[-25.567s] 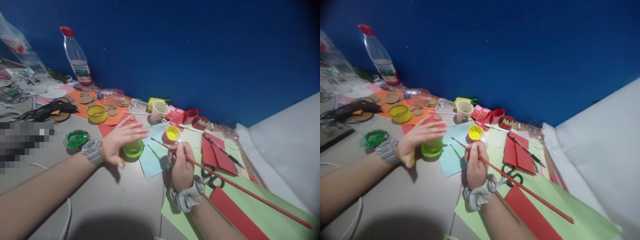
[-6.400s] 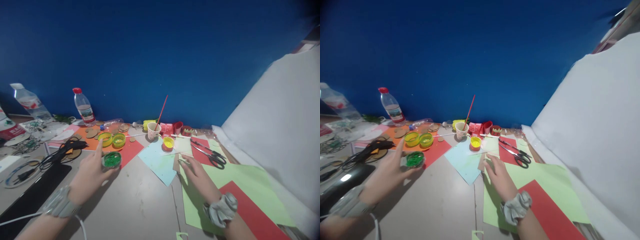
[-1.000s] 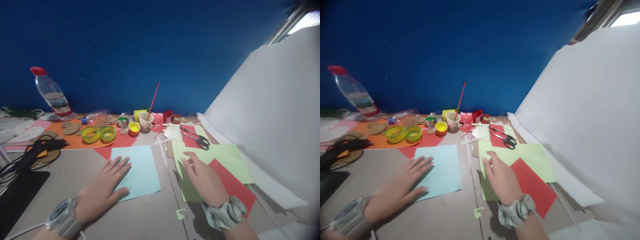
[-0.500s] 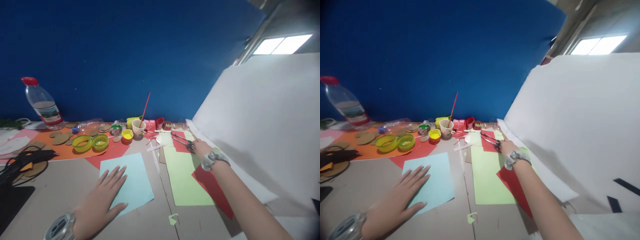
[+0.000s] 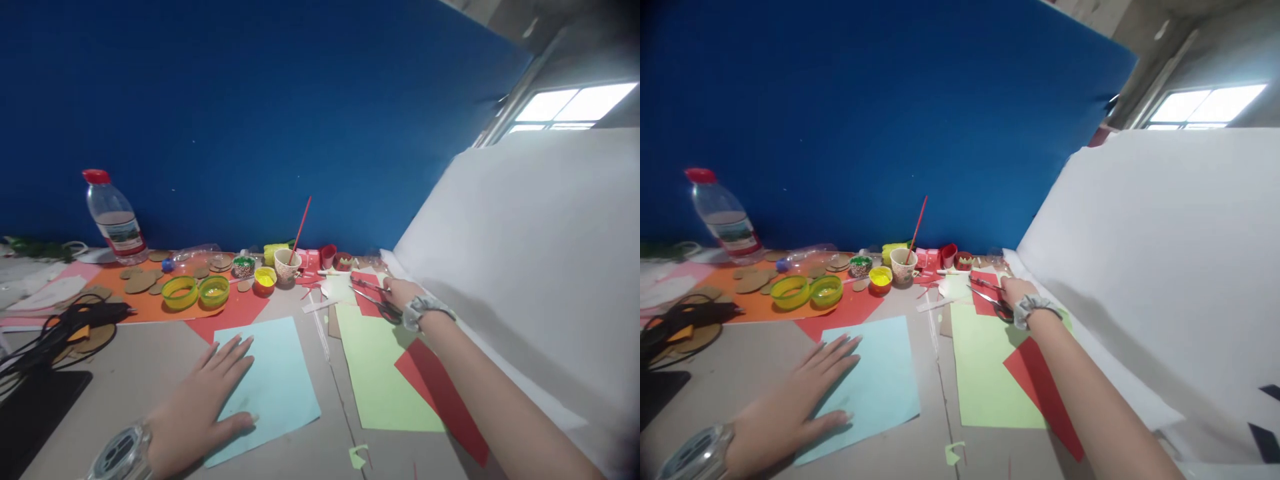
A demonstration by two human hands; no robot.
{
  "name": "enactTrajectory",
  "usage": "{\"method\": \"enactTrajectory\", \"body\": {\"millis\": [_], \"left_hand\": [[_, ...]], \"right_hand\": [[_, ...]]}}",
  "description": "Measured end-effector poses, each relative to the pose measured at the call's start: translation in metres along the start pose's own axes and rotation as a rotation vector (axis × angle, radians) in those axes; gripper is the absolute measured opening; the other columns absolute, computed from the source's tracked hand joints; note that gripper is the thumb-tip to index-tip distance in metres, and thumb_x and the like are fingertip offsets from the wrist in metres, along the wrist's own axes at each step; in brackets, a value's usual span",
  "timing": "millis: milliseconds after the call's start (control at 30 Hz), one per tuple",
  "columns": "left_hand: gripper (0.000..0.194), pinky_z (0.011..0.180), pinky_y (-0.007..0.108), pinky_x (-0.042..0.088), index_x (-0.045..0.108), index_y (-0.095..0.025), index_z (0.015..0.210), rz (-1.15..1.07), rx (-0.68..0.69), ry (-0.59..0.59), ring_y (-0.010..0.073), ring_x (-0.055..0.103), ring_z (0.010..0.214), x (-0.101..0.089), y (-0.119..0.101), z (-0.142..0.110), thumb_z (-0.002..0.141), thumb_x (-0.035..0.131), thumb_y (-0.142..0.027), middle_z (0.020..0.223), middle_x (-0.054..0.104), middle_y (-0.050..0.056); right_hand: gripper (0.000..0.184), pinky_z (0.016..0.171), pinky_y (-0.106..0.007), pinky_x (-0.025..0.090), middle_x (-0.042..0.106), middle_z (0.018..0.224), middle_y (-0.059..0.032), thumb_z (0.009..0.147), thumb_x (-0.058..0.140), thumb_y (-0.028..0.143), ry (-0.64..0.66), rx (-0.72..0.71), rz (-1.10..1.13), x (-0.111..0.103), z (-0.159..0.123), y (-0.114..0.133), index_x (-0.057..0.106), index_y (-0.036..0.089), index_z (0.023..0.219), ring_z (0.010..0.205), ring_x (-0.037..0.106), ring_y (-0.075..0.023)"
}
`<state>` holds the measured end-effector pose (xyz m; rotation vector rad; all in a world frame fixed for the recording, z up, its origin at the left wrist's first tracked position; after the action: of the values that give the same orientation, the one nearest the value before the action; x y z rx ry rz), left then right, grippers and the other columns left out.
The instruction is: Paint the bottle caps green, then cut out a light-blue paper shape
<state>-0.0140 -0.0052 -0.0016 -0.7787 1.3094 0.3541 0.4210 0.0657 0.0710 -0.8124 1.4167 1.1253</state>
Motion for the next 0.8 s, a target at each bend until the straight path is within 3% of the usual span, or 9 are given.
{"method": "enactTrajectory", "body": {"millis": [133, 267, 333, 433, 500, 567, 700, 800], "left_hand": [[0.071, 0.114, 0.056, 0.026, 0.041, -0.023, 0.143, -0.010, -0.011, 0.065, 0.0334, 0.025, 0.143, 0.002, 0.001, -0.002, 0.085, 0.048, -0.063, 0.155, 0.025, 0.009], [0.067, 0.115, 0.055, 0.025, 0.030, -0.026, 0.148, -0.014, 0.000, 0.115, 0.0307, 0.022, 0.144, 0.011, -0.012, 0.000, 0.089, 0.048, -0.054, 0.157, 0.017, 0.007], [0.064, 0.116, 0.054, 0.023, 0.028, -0.027, 0.149, -0.011, 0.011, 0.114, 0.0293, 0.021, 0.145, 0.015, -0.019, 0.003, 0.091, 0.046, -0.049, 0.158, 0.015, 0.006], [0.064, 0.116, 0.055, 0.022, 0.026, -0.028, 0.150, -0.012, 0.028, 0.132, 0.0299, 0.018, 0.145, 0.021, -0.030, 0.006, 0.092, 0.044, -0.050, 0.158, 0.013, 0.006], [0.066, 0.115, 0.056, 0.022, 0.027, -0.026, 0.149, -0.010, 0.014, 0.140, 0.0312, 0.018, 0.145, 0.022, -0.038, 0.010, 0.091, 0.044, -0.051, 0.158, 0.015, 0.007], [0.065, 0.115, 0.055, 0.024, 0.032, -0.022, 0.148, -0.012, -0.003, 0.139, 0.0319, 0.023, 0.144, 0.021, -0.049, 0.016, 0.090, 0.047, -0.048, 0.156, 0.022, 0.010], [0.063, 0.113, 0.053, 0.030, 0.045, -0.013, 0.141, -0.015, -0.076, 0.138, 0.0352, 0.038, 0.136, 0.020, -0.067, 0.031, 0.091, 0.045, -0.051, 0.147, 0.043, 0.015], [0.073, 0.111, 0.050, 0.033, 0.049, -0.006, 0.137, 0.014, -0.057, 0.044, 0.0359, 0.039, 0.135, 0.030, -0.070, 0.040, 0.088, 0.045, -0.059, 0.146, 0.042, 0.020]], "right_hand": [[0.017, 0.077, -0.040, 0.047, 0.065, 0.090, -0.0112, 0.092, 0.053, 0.032, -0.142, -0.026, 0.177, -0.014, -0.019, 0.021, 0.060, 0.018, 0.099, 0.090, 0.062, -0.0263], [0.033, 0.061, -0.034, 0.046, 0.061, 0.074, -0.0046, 0.092, 0.040, 0.051, -0.166, -0.104, 0.485, 0.004, -0.062, 0.065, 0.052, 0.022, 0.099, 0.068, 0.059, -0.0220], [0.034, 0.059, -0.032, 0.047, 0.058, 0.068, -0.0009, 0.094, 0.034, 0.053, -0.071, -0.162, 0.683, 0.023, -0.083, 0.095, 0.050, 0.023, 0.093, 0.062, 0.057, -0.0186], [0.033, 0.061, -0.031, 0.051, 0.063, 0.074, -0.0020, 0.095, 0.033, 0.050, 0.195, -0.261, 0.943, 0.052, -0.102, 0.144, 0.053, 0.023, 0.093, 0.068, 0.062, -0.0177], [0.029, 0.068, -0.030, 0.052, 0.064, 0.087, -0.0049, 0.092, 0.042, 0.045, 0.349, -0.303, 1.105, 0.065, -0.106, 0.173, 0.056, 0.021, 0.100, 0.083, 0.063, -0.0186], [0.023, 0.073, -0.028, 0.050, 0.064, 0.092, -0.0039, 0.087, 0.053, 0.042, 0.490, -0.339, 1.180, 0.078, -0.105, 0.198, 0.061, 0.021, 0.093, 0.086, 0.061, -0.0167], [0.031, 0.050, -0.023, 0.039, 0.055, 0.058, 0.0032, 0.082, 0.060, 0.045, 0.566, -0.359, 1.143, 0.106, -0.096, 0.232, 0.055, 0.019, 0.067, 0.049, 0.046, -0.0098], [0.030, 0.046, -0.022, 0.036, 0.055, 0.057, 0.0048, 0.081, 0.060, 0.045, 0.561, -0.347, 1.122, 0.128, -0.093, 0.242, 0.050, 0.020, 0.069, 0.045, 0.044, -0.0091]]}}
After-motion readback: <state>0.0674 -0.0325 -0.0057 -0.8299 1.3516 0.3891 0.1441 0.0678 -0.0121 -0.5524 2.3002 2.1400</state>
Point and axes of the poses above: each hand's wrist, its own z-axis towards the middle knuckle, its own x-axis out of the palm, y = z × x, the point moved 4 cm from there along z, towards the middle knuckle
